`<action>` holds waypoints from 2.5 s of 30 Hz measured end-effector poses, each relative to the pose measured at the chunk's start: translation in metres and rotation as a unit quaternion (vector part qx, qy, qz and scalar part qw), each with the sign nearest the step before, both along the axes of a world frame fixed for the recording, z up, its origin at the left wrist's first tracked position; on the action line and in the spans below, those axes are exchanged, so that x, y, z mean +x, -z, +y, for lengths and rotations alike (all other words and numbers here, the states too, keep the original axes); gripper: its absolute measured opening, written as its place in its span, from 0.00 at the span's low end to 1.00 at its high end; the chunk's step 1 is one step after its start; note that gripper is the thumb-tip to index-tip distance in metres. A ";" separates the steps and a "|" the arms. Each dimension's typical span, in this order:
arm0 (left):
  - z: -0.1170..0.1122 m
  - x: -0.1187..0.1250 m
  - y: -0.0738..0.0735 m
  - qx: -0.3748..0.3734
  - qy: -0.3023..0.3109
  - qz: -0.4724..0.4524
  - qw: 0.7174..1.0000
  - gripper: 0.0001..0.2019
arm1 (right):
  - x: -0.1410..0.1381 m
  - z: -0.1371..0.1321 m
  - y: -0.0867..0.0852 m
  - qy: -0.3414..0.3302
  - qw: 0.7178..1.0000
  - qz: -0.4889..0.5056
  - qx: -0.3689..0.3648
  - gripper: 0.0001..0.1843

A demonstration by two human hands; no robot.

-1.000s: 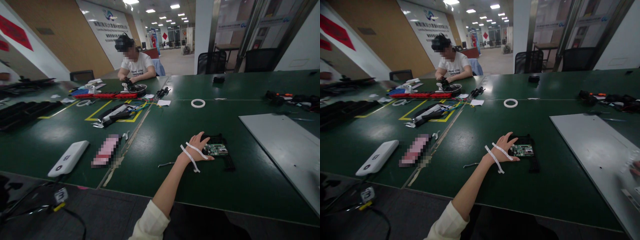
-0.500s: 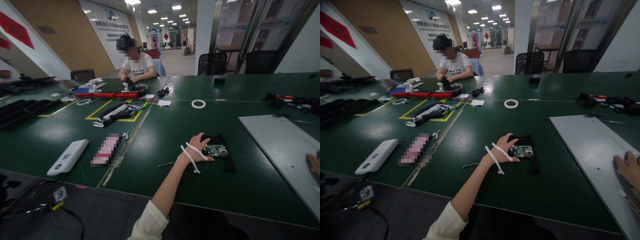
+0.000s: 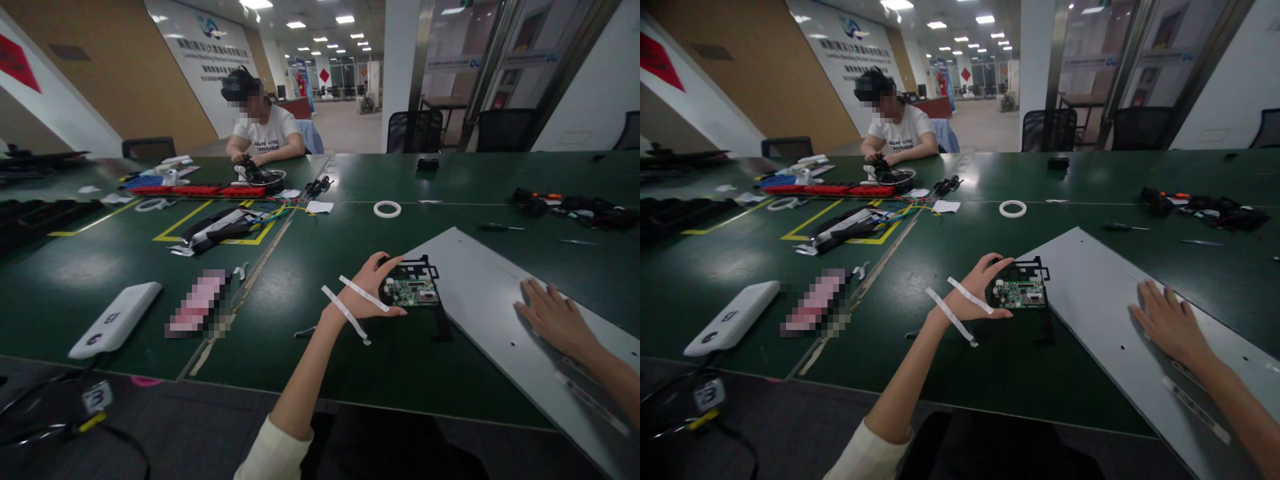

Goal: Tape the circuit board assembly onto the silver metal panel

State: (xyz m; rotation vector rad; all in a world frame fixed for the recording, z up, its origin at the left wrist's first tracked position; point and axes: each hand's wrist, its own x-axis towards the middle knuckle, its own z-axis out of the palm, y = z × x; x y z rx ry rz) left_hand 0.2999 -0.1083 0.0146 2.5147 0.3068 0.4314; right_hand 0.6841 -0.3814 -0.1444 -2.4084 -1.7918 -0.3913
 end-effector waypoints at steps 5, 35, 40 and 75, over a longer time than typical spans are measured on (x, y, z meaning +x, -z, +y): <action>-0.002 -0.008 -0.005 -0.001 0.016 0.016 1.000 0.50 | -0.052 0.045 -0.013 -0.050 0.998 0.009 -0.035 0.36; 0.002 -0.075 0.049 -0.001 -0.030 0.109 0.994 0.54 | -0.158 0.167 -0.061 -0.202 0.844 0.481 0.126 0.25; 0.001 -0.074 0.049 0.001 -0.032 0.109 0.993 0.55 | -0.149 0.144 -0.061 -0.153 0.848 0.485 0.147 0.16; 0.001 -0.071 0.048 0.013 -0.023 0.117 0.993 0.54 | -0.167 0.087 -0.082 -0.347 0.931 0.024 -0.107 0.14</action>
